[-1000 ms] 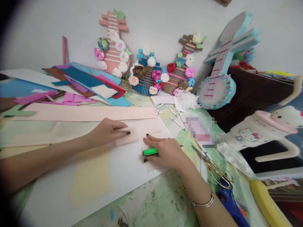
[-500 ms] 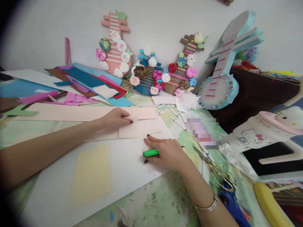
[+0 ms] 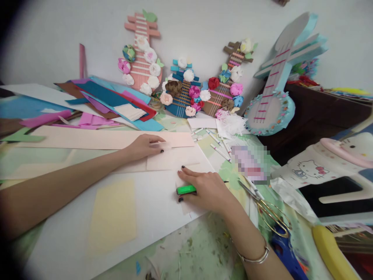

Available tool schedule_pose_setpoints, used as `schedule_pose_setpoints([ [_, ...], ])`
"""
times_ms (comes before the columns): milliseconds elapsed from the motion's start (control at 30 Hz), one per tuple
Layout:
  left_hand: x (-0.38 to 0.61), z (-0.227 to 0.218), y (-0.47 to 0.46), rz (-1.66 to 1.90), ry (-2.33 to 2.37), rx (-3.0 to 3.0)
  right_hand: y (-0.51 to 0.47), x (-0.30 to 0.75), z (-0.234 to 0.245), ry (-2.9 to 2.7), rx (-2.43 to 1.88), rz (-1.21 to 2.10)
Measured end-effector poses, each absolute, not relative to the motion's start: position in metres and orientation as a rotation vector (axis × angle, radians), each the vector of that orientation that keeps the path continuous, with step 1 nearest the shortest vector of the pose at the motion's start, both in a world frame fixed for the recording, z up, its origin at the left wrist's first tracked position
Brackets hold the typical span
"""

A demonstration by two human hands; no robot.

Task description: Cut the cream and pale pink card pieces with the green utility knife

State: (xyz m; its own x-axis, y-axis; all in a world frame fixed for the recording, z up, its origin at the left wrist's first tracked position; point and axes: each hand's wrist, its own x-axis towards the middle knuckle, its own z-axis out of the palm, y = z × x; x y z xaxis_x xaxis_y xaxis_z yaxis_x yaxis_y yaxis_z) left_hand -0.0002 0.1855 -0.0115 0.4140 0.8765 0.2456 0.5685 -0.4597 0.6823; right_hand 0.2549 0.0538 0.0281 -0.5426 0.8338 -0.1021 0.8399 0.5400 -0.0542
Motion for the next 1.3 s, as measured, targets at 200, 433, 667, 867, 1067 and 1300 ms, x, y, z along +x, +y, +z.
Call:
schedule_pose_setpoints([
  [200,-0.001,-0.015,0.182,0.904,1.268,2.228,0.048,0.257,0.027,2.714,1.645,-0.107],
  [433,-0.001,-0.015,0.177,0.93,1.25,2.282,0.038,0.258,0.041,2.754,2.031,-0.131],
  [667,-0.003,-0.015,0.178,0.95,1.223,2.315,0.035,0.256,0.04,2.822,1.902,-0.138],
  [867,-0.003,-0.013,0.174,1.051,1.209,2.319,0.032,0.256,0.041,2.875,1.766,-0.032],
  [1067,0.01,0.013,0.146,1.061,1.051,2.273,0.024,0.242,0.042,3.119,1.202,0.402],
  [1300,0.037,0.028,0.079,0.283,0.36,1.593,0.017,0.224,0.038,3.42,0.903,0.629],
])
